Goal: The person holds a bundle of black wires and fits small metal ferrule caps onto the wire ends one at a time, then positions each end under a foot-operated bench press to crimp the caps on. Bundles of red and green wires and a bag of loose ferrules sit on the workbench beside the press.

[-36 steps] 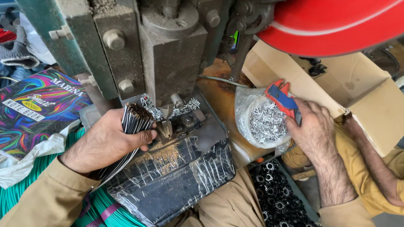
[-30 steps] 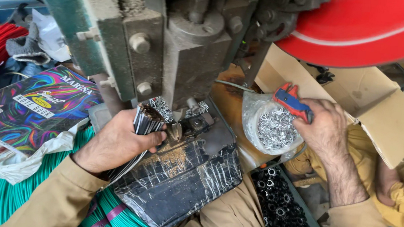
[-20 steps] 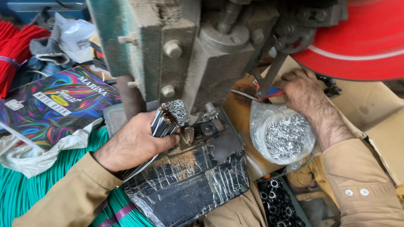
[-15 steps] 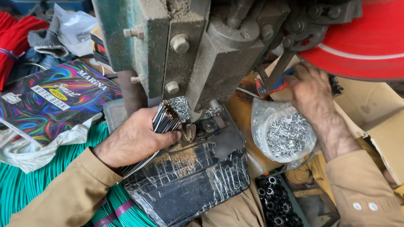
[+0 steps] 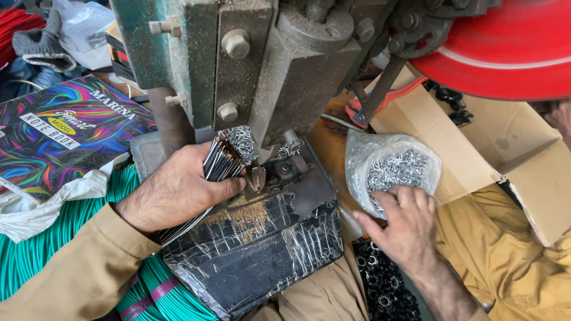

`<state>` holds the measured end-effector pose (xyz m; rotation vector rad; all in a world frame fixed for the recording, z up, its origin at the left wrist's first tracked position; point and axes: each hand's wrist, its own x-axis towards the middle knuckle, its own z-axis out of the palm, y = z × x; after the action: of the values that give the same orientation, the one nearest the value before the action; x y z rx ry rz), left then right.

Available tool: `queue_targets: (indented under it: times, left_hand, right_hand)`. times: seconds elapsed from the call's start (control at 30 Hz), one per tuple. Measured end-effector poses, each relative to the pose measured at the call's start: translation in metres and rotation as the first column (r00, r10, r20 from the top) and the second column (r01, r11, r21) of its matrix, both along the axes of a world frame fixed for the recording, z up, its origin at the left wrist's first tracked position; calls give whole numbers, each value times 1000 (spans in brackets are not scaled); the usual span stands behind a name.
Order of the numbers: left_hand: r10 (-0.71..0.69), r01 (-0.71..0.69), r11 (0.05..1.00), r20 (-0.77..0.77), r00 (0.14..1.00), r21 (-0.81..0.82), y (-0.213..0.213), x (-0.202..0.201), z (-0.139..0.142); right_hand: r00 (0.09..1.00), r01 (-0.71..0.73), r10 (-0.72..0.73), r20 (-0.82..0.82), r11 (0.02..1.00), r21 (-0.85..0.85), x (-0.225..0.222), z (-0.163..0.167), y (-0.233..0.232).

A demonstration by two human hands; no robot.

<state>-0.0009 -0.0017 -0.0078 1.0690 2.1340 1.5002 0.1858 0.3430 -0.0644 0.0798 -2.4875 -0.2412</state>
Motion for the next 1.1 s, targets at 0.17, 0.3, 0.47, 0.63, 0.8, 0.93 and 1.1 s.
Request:
queue_targets:
  times: [0.17, 0.3, 0.47, 0.63, 0.8, 0.93, 1.1]
  left_hand:
    - [-7, 11, 999, -63, 998, 49, -1, 2, 1]
    - [15, -15, 1000, -47, 999, -7, -1, 2, 2]
    - [6, -5, 1000, -36, 999, 19, -3, 2, 2]
    - [13, -13, 1000, -22, 1000, 2, -2, 4, 3]
    - [30, -31, 999, -46, 998, -15, -4, 2, 6]
    - [10, -10, 1000, -37, 999, -8, -3, 2, 5]
    - [-3, 3, 1000, -21, 1000, -1, -4, 3, 6]
  right_hand:
    - [996, 22, -19, -88, 999, 37, -16, -17, -1]
    - [995, 75, -66, -69, 988, 133, -32, 1, 12]
    - [994, 94, -82, -74, 981, 171, -63, 49, 28]
    - [980, 184, -176, -91, 978, 95, -77, 73, 28]
    - [989, 147, -144, 46, 987, -73, -54, 56, 11]
    - [969, 148, -24, 248, 857, -494, -48, 63, 21]
    - [960, 196, -118, 254, 932, -306, -66, 103, 37]
